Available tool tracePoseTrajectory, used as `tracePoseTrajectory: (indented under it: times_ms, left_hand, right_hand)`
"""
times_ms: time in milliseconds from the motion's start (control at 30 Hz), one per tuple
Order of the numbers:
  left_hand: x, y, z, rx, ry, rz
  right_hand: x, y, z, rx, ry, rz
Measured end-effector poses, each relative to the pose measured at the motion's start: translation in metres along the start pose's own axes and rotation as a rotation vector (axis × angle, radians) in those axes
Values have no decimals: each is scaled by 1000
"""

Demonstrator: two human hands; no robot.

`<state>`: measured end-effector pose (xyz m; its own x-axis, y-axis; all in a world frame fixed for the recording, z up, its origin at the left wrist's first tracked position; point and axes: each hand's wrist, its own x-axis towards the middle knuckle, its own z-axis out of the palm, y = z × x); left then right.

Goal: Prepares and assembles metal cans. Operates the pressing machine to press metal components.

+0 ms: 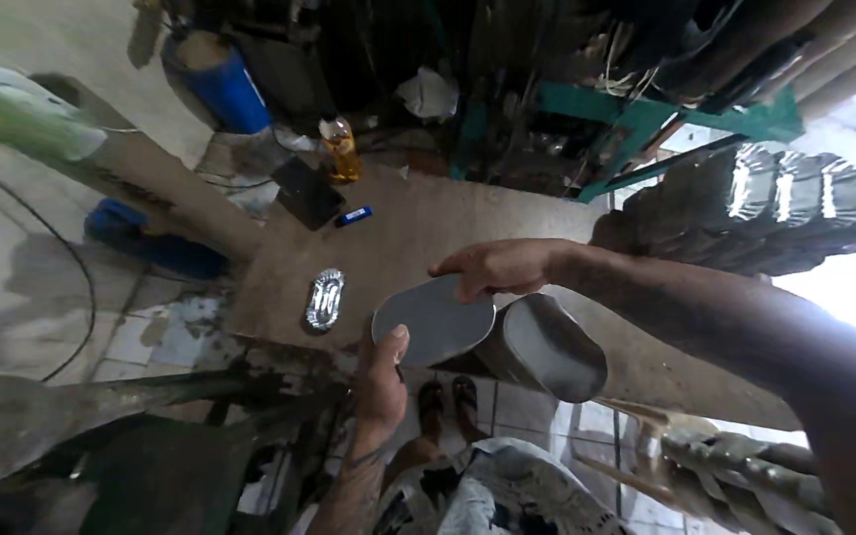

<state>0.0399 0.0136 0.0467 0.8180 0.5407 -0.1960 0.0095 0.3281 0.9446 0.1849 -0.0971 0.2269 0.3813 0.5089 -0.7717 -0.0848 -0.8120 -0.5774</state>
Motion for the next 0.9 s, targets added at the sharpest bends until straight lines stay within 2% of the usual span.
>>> tracePoseTrajectory:
  times_ms: [33,67,100,200,267,333,367,400,433,467,567,633,700,733,767,800,833,900]
  left_hand:
    - [2,-6,-1,4,-19,12]
    - [4,-12,-2,-4,-30,33]
    - [6,-17,-2,-22,-30,47]
    - [6,-19,-1,-52,-12,108]
    - [4,-22,1,-99,-9,140]
    - [1,-27,4,-141,14,152]
    - [0,-29,4,-154,24,160]
    - [-2,-31,5,-156,30,168]
    - [-3,-32,5,-147,29,175]
    - [-3,-31,4,-133,19,180]
    - [-5,-25,5,-111,-1,172]
    - [-6,-21,6,-89,-12,157]
    - [-8,-23,4,-98,-23,140]
    - [-8,-26,1,-105,-35,126]
    - [-7,-30,-2,-123,-44,110]
    - [-6,-33,-3,-138,-32,94]
    - [-6,-35,-4,-141,-27,84]
    - [-5,-36,-2,-129,-3,77]
  right_hand:
    - [27,22,-9,2,-84,-80]
    - [69,61,-22,-6,-215,-289]
    - [96,80,-28,-3,-261,-333]
    - [110,85,-28,5,-244,-269]
    - [107,85,-28,48,-280,-311]
    - [89,82,-31,82,-354,-424]
    - [55,68,-32,84,-336,-425]
    - [-2,28,-19,109,-141,-155]
    - [-37,7,-12,64,-31,-48]
    - [-52,3,-12,21,-12,-54]
    - [-46,21,-19,14,-63,-180]
    - [-51,28,-19,24,-51,-189]
    - [-60,29,-15,81,1,-123]
    - [-44,37,-17,129,-19,-130]
    - [-5,59,-24,167,-154,-253]
    - [59,96,-34,124,-383,-535]
    - [96,108,-31,121,-417,-544]
    - [115,106,-24,130,-350,-420]
